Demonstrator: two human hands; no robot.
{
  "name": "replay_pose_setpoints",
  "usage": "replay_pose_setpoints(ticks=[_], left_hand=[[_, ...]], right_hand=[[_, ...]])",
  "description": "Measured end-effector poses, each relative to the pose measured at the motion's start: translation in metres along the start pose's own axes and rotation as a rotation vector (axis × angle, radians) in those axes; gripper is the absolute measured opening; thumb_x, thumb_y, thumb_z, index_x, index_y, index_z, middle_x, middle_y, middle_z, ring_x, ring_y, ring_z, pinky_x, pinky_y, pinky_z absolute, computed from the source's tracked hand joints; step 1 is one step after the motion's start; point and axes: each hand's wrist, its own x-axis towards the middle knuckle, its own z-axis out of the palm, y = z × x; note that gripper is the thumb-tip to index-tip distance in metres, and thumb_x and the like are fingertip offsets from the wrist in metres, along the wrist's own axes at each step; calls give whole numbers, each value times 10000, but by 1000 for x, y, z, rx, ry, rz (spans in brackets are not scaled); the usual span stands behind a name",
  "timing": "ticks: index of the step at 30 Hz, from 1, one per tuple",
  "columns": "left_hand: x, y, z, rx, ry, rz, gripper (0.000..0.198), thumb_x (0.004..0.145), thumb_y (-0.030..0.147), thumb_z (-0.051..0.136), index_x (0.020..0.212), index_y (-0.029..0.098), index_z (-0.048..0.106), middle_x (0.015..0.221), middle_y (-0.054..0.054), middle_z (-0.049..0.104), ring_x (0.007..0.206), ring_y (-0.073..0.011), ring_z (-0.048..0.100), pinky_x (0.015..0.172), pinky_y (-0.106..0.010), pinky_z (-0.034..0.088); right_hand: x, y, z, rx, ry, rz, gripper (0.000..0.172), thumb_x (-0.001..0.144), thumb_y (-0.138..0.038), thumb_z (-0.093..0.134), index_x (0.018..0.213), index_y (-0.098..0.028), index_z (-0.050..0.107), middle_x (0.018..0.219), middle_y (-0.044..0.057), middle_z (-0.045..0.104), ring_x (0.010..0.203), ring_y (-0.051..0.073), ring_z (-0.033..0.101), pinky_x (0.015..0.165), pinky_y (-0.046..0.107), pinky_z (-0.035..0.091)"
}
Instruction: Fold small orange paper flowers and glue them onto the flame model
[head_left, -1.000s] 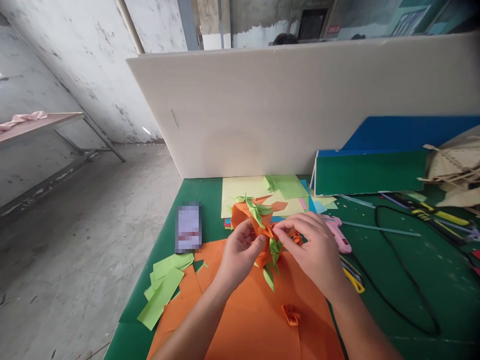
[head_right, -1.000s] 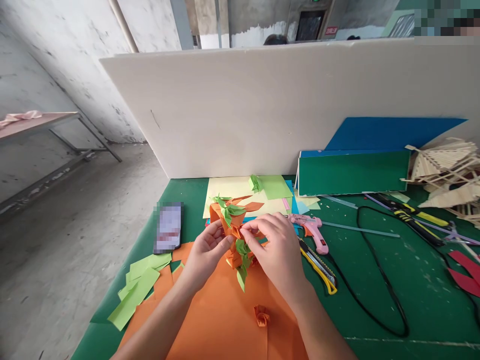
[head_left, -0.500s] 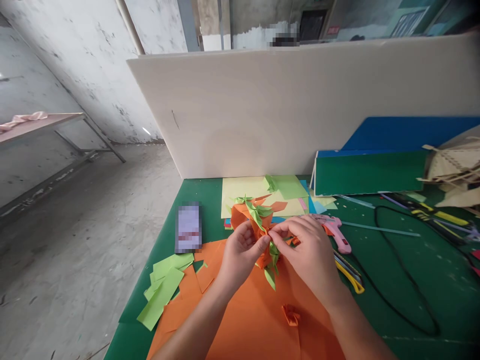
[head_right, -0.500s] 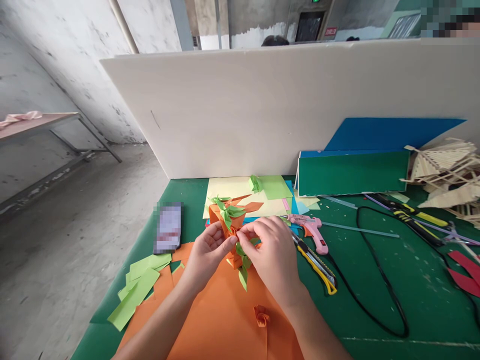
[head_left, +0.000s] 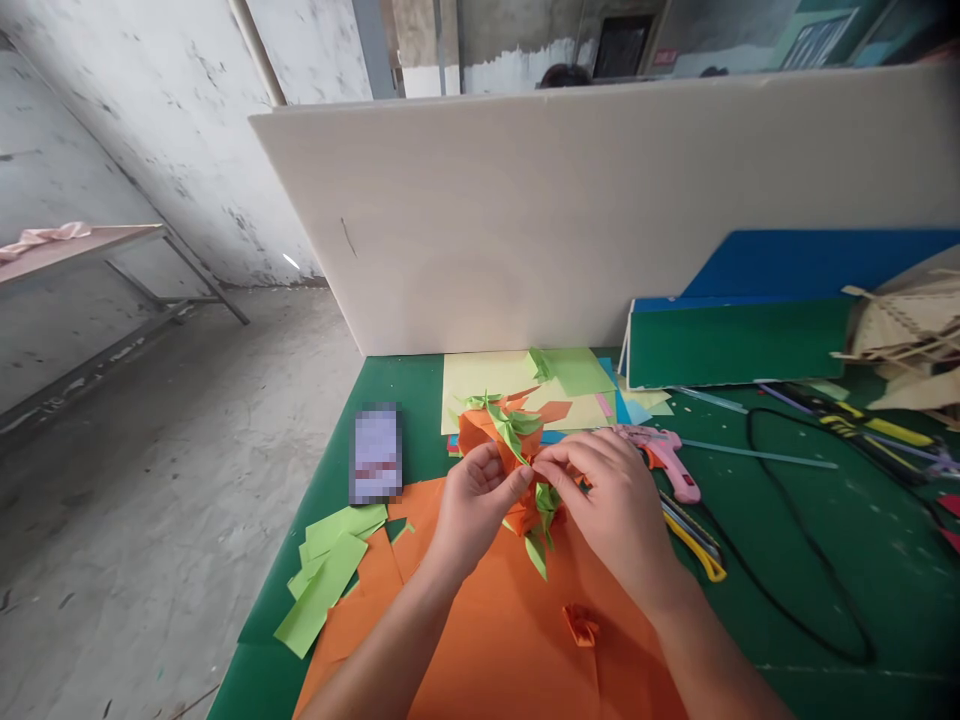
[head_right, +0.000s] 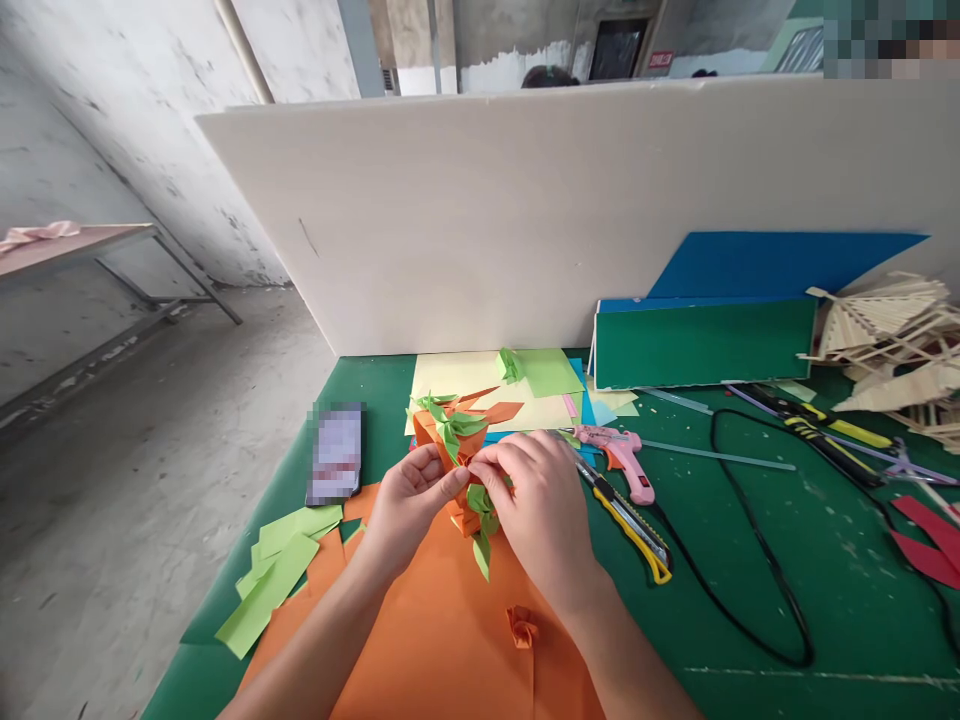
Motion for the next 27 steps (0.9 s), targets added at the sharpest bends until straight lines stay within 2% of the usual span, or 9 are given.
replay_pose_setpoints(ticks=[4,10,20,27], left_hand=[[0,0,-1,27,27,-6,250,738,343,773,881,165,672,952,-65,727,921,-206,669,818,-300,527],[0,2,-1,14,-14,-5,305,751,385,759,952,166,690,988,-76,738,917,-196,680,839,-292,518],[-4,7,2,27,8,-18,266,740,367,769,869,156,672,907,-64,739,821,-169,681,738,-245,510],[-4,6,2,44,31,-25,230,745,335,766,840,152,665,886,-64,732,838,-176,678,736,-246,504]], right_hand=[[1,-1,-1,-4,-2,-9,162,920,-273,584,774,-211,621,791,17,680,777,202,543,714,339,365],[1,-3,-2,-22,10,-27,157,909,-246,597,760,-207,626,765,13,677,756,197,533,709,336,358],[1,-5,-5,-28,18,-34,152,909,-235,599,762,-201,617,757,2,668,759,190,519,712,328,360],[1,-6,-5,-42,9,-31,160,916,-243,586,763,-206,618,764,13,675,754,199,529,703,333,359]])
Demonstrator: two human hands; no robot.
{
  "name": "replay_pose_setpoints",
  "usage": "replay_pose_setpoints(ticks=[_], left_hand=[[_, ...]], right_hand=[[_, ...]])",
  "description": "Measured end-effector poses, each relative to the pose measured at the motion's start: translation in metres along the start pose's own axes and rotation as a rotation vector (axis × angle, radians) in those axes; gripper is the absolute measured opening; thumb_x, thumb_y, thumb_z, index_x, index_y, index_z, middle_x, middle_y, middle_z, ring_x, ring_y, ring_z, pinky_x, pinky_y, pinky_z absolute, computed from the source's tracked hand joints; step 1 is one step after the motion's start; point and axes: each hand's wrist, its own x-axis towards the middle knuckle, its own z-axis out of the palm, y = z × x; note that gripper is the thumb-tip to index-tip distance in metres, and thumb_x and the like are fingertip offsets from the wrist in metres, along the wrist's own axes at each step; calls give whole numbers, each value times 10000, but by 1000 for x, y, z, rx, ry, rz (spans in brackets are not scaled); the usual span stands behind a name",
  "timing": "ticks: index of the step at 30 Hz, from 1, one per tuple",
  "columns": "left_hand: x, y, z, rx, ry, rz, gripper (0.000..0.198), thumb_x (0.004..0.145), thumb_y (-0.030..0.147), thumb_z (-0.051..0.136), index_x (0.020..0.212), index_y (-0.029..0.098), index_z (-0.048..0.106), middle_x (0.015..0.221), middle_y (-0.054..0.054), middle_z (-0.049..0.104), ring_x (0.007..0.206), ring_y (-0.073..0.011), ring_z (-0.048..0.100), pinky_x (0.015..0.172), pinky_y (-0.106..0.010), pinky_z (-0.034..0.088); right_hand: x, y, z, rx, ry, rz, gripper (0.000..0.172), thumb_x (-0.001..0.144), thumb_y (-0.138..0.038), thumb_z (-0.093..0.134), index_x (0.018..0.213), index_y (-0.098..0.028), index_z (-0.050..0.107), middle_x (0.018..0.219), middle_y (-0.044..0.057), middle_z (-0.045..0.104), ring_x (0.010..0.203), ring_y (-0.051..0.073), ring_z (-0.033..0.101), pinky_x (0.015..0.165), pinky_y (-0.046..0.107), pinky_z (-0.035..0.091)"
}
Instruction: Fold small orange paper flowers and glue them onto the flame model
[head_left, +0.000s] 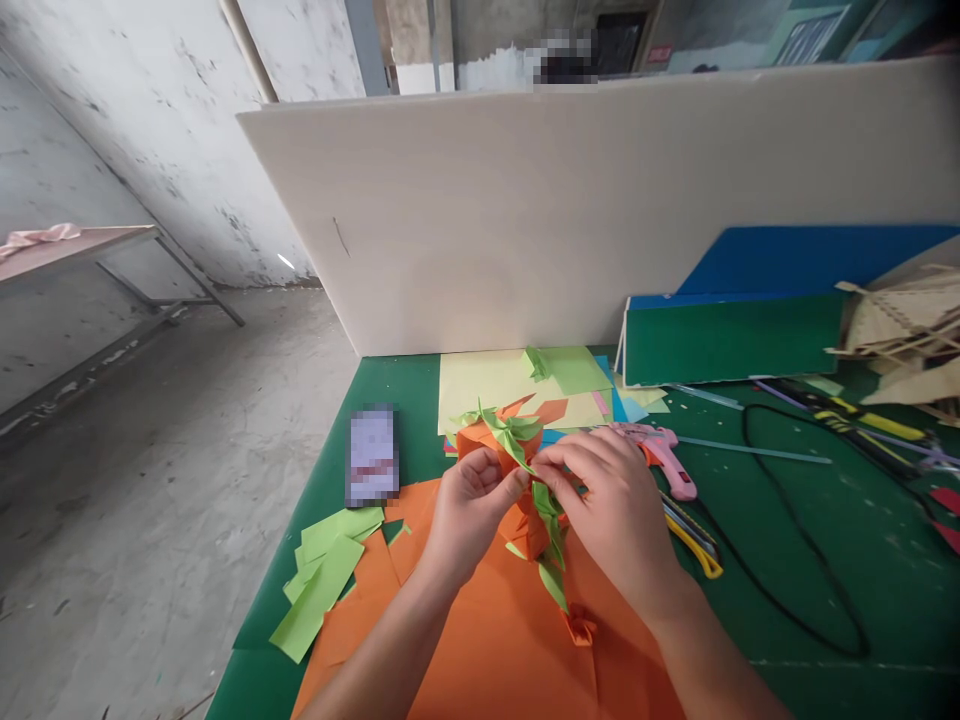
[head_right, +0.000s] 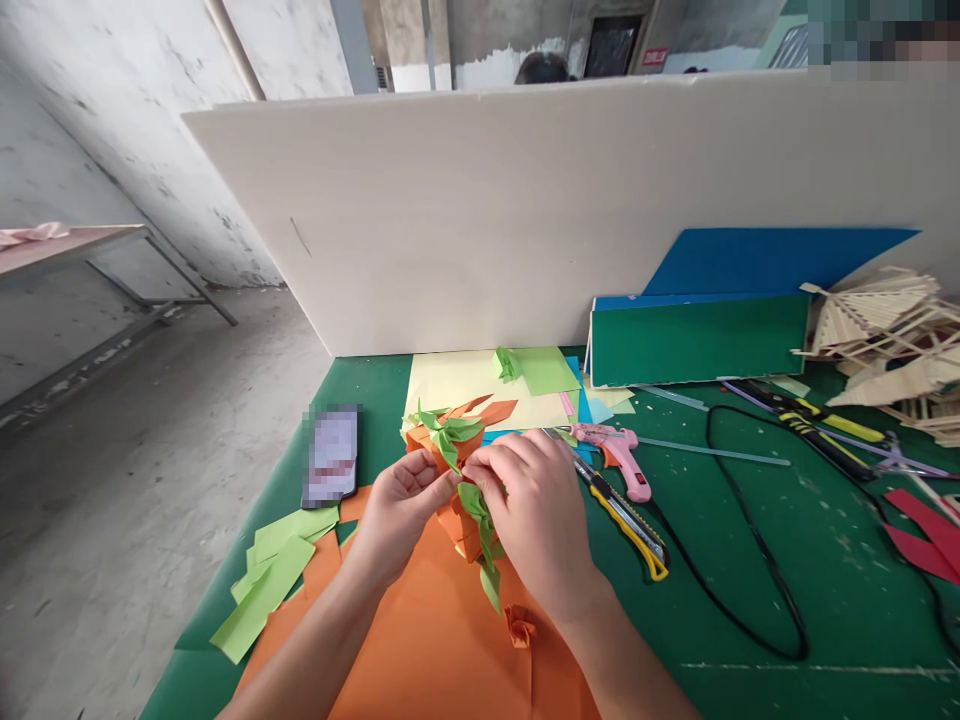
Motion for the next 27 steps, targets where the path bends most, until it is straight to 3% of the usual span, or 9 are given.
replay_pose_setpoints(ticks=[12,27], left_hand=[[-1,2,1,-32,-22,9,251,756,356,757,871,148,678,914,-75,735,851,-180,679,803,-277,520],[-3,2,1,-33,28,-9,239,731,337,776,777,149,637,786,-27,679,743,-132,627,703,-230,484]], right_hand=[[0,0,-1,12,13,-4,145,910,-236,599,770,-203,617,773,7,679,758,193,528,704,335,361],[1,0,-1,25,28,1,133,901,-230,613,771,-201,621,771,5,680,761,192,528,702,330,362]])
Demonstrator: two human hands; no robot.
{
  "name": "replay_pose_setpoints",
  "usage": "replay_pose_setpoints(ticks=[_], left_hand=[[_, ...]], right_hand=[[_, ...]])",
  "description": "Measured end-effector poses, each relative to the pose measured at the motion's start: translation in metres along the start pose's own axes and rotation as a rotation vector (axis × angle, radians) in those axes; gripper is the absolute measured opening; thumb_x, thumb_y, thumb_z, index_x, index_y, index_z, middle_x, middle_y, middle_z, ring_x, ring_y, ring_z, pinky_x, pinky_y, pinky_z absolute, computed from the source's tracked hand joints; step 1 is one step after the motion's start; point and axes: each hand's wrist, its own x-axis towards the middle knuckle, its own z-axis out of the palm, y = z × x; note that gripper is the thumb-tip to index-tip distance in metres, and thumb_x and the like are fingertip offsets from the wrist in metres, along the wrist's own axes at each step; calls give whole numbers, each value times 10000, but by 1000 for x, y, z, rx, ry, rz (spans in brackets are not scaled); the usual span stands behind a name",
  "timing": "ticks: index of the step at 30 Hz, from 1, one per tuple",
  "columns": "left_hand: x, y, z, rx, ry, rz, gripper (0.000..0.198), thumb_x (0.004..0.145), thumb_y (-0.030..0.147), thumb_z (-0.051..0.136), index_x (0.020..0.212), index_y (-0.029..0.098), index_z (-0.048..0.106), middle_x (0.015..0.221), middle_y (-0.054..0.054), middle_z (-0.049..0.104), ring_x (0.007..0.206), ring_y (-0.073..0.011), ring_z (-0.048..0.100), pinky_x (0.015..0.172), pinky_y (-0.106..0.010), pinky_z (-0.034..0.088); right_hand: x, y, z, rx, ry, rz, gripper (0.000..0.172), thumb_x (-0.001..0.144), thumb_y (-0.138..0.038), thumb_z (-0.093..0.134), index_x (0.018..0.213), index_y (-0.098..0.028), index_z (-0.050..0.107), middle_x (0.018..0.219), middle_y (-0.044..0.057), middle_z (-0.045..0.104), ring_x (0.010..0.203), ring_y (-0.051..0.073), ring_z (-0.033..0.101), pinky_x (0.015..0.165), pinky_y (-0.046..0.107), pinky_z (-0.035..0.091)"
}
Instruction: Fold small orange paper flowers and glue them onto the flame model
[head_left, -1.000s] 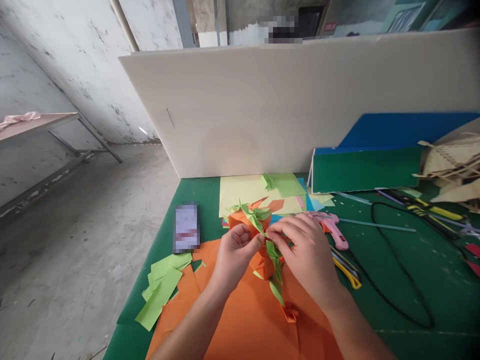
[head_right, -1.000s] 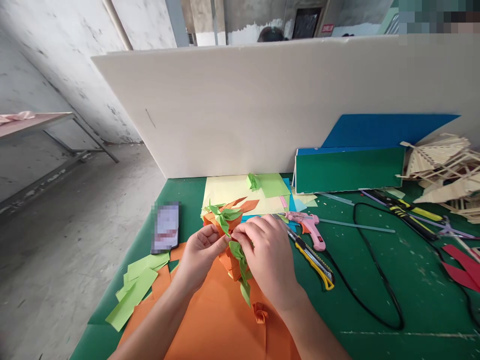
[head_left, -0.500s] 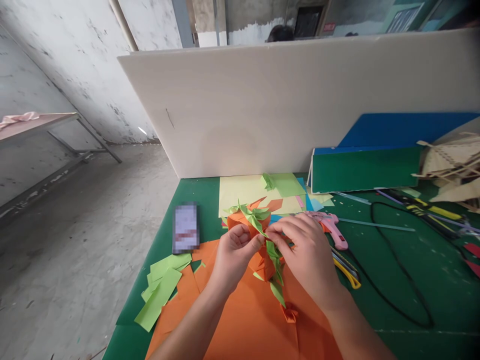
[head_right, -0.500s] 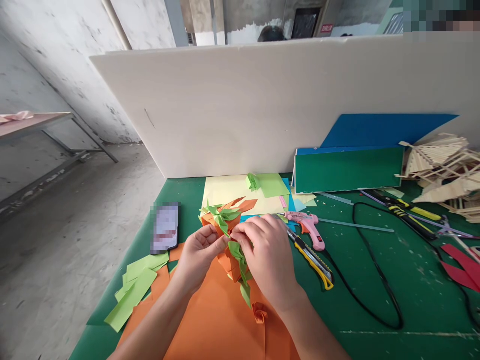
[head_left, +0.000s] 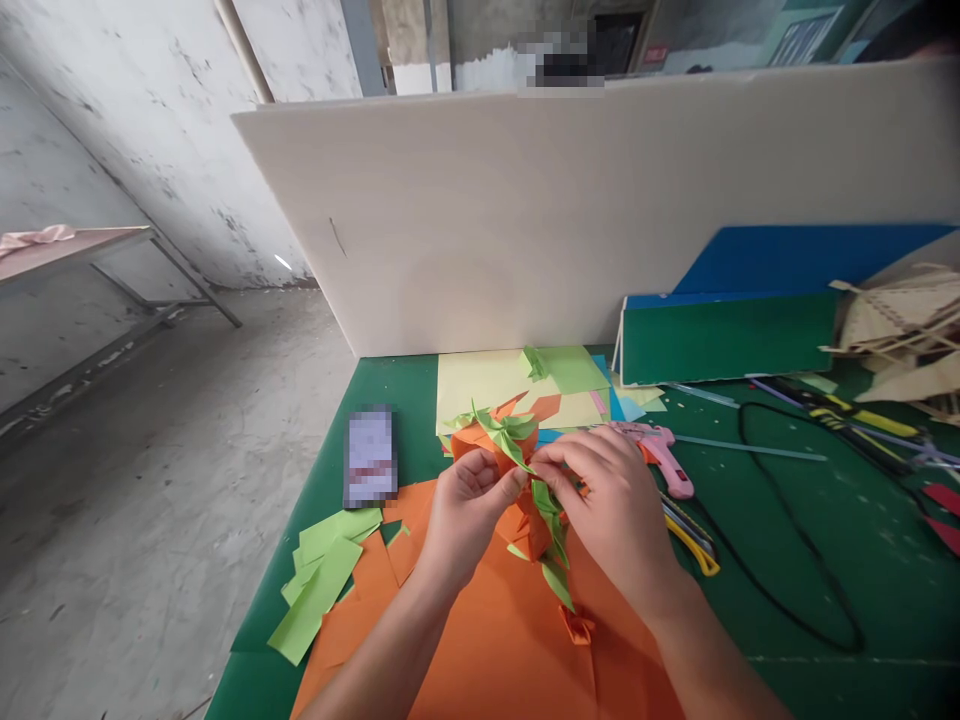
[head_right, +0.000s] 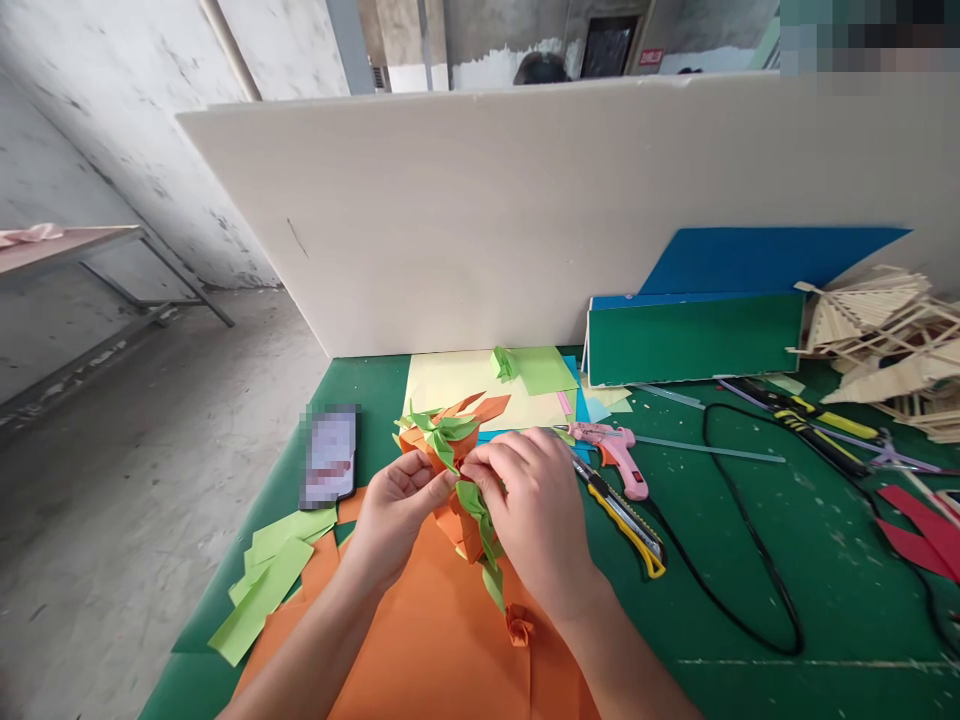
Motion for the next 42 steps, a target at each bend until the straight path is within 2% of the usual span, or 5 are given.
replay_pose_setpoints(ticks=[5,18,28,34,42], left_hand=[[1,-1,1,0,28,1,279,707,326,793,677,155,575,662,18,598,603,-87,534,584,-208,423],[-1,0,1,2,28,-1,260,723,315,778,658,172,570,591,44,536,571,-95,481,613,-241,398],[4,-3,-1,-13,17,-24,253,731,367,774,784,154,649,701,-1,633,637,-109,558,617,-232,433],[7,0,-5,-59,26,-39,301,747,354,766,968,165,687,889,-55,710,777,-151,640,665,-238,473],[7,1,-8,-79,66,-50,339,729,361,779,984,155,694,987,-92,732,854,-183,679,700,-244,505]], right_hand=[[0,0,-1,-8,-4,4,157,911,-247,594,763,-203,623,768,11,679,751,193,523,698,332,364],[1,0,-3,6,-28,18,153,916,-240,585,771,-205,623,782,14,681,768,196,523,702,338,370],[1,-1,-3,-15,-40,11,164,921,-250,572,781,-209,648,786,22,688,775,203,540,722,350,381],[3,11,-12,35,-33,5,173,953,-244,504,989,-236,673,961,35,720,911,224,597,799,368,433],[2,26,-19,-16,-148,3,284,961,-240,462,1219,-277,574,1159,47,674,1105,244,579,946,435,425]])
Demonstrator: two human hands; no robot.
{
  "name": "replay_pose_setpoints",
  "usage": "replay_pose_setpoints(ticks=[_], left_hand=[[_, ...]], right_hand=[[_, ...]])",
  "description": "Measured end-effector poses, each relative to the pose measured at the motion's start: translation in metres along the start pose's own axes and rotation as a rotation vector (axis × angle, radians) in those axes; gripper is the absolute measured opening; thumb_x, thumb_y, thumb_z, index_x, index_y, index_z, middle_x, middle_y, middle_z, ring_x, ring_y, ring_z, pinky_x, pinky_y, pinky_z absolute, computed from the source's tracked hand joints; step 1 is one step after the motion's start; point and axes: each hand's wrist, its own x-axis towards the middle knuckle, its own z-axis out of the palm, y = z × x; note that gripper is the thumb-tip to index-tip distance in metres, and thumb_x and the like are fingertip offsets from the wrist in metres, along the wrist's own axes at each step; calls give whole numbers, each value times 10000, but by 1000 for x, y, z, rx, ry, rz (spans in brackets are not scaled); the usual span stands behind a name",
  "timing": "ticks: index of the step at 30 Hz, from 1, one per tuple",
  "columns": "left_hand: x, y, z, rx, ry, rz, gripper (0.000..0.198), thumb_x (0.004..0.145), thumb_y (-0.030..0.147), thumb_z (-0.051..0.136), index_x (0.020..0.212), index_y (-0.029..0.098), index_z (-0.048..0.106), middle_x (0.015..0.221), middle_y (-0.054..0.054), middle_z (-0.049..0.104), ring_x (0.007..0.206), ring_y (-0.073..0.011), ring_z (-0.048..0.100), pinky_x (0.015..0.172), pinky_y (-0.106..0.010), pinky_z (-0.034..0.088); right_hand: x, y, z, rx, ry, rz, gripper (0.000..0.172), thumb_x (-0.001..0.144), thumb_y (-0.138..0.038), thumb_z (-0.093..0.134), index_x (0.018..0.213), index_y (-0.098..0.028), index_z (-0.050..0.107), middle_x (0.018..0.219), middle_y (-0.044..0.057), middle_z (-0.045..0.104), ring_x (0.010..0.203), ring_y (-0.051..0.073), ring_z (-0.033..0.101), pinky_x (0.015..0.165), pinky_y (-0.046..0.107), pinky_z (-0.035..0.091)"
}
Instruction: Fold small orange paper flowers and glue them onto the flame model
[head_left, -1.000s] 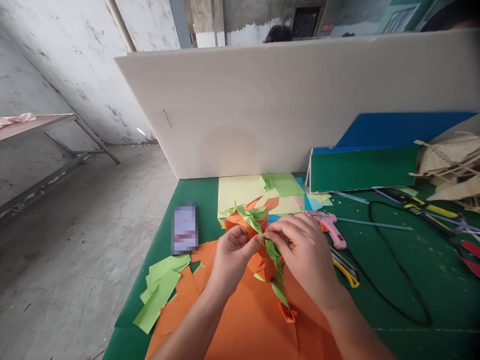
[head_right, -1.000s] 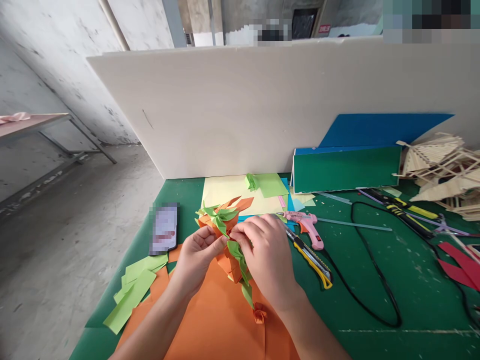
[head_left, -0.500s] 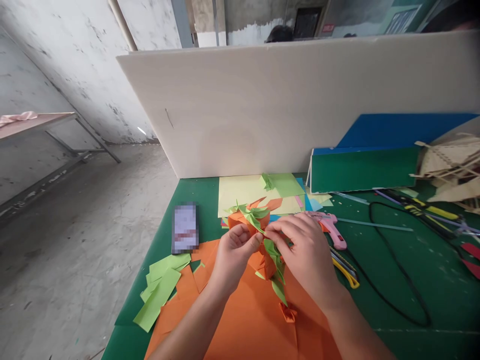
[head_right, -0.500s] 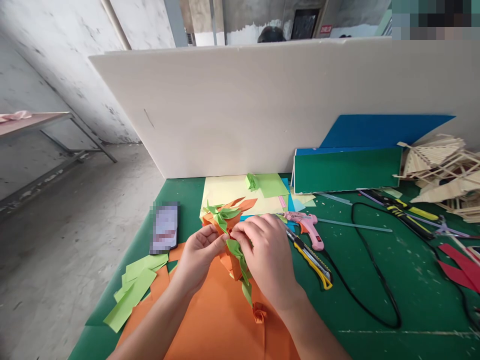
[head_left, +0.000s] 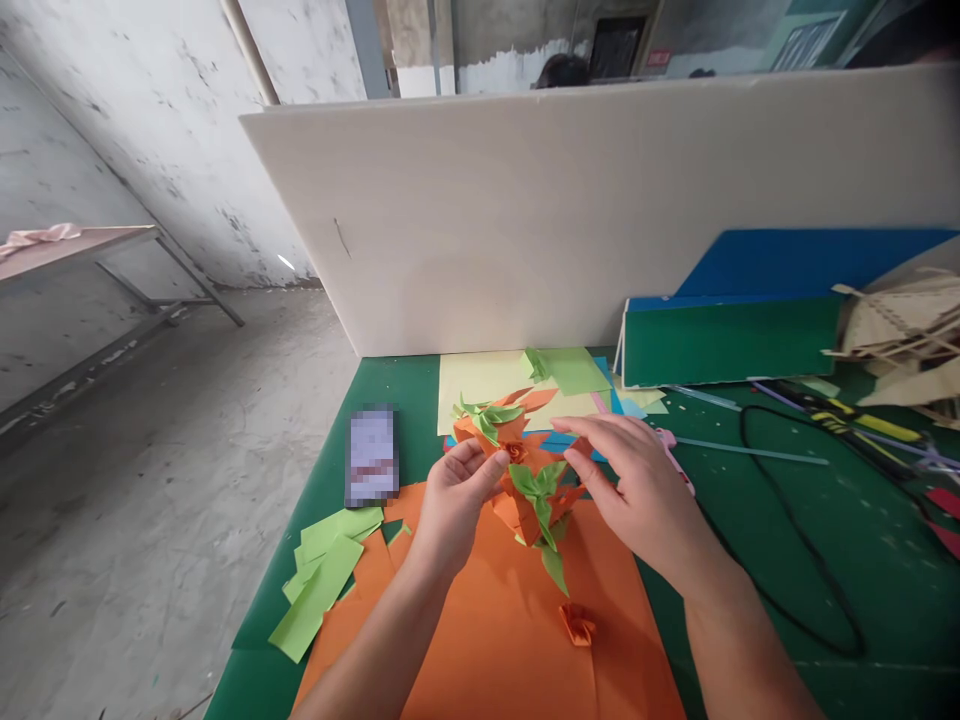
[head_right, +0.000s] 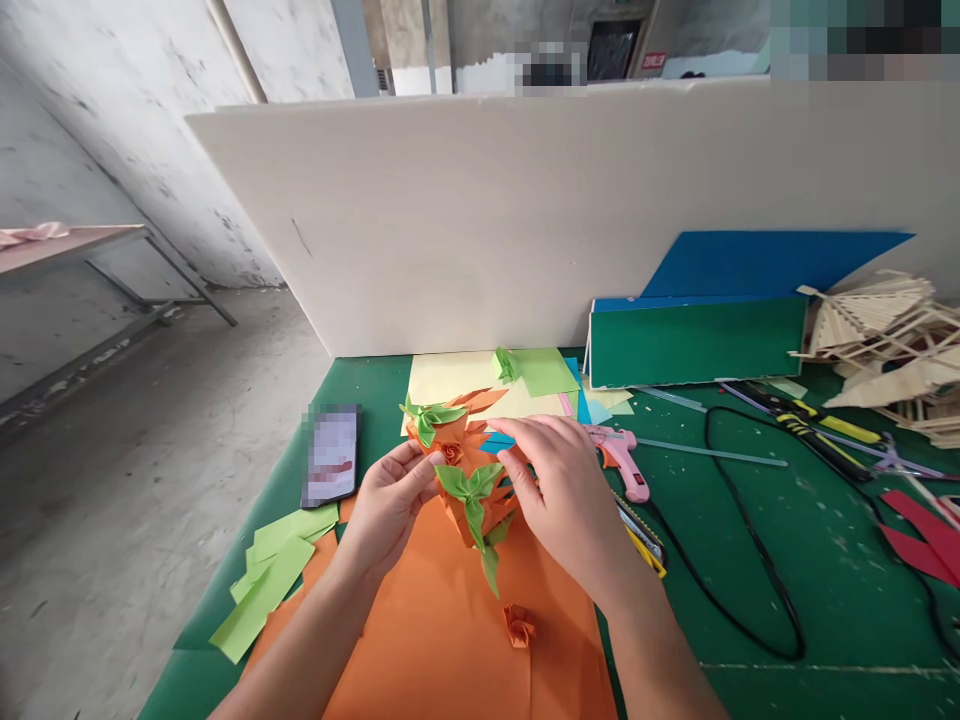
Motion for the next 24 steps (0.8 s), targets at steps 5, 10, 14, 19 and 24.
replay_pose_setpoints(ticks=[5,10,14,19,24], left_hand=[[2,3,0,-54,-14,-25,307,747,338,770,991,168,694,1013,-76,735,855,-159,688,738,-232,518],[1,4,0,-134,-7,-45,296,750,344,767,994,187,709,1035,-62,724,828,-129,676,728,-208,506],[0,5,-1,-182,-34,-54,309,799,323,708,1083,203,687,1067,-63,715,892,-142,658,783,-225,495],[-3,8,-1,-232,-187,-31,553,707,87,573,1227,270,621,1222,-25,662,992,-185,638,799,-252,485],[-5,8,-1,-47,-311,-73,597,673,47,568,1232,250,623,1153,-47,686,1024,-224,632,792,-265,477]], right_hand=[[-1,0,-2,-28,-80,-11,351,944,-254,504,1292,-307,514,1210,41,654,1154,249,563,992,472,406],[-1,-3,-1,-61,-99,-35,366,941,-237,494,1297,-321,505,1205,38,662,1133,242,594,988,479,413],[-1,-1,0,-70,-108,-41,389,928,-214,497,1301,-326,485,1240,37,642,1161,245,580,1018,507,369],[-2,2,5,-9,-115,-16,543,879,-75,471,1345,-350,426,1205,20,643,1145,223,575,1069,511,279],[1,3,10,73,14,20,503,880,-59,457,1314,-314,448,1091,14,677,1005,198,644,1098,496,243]])
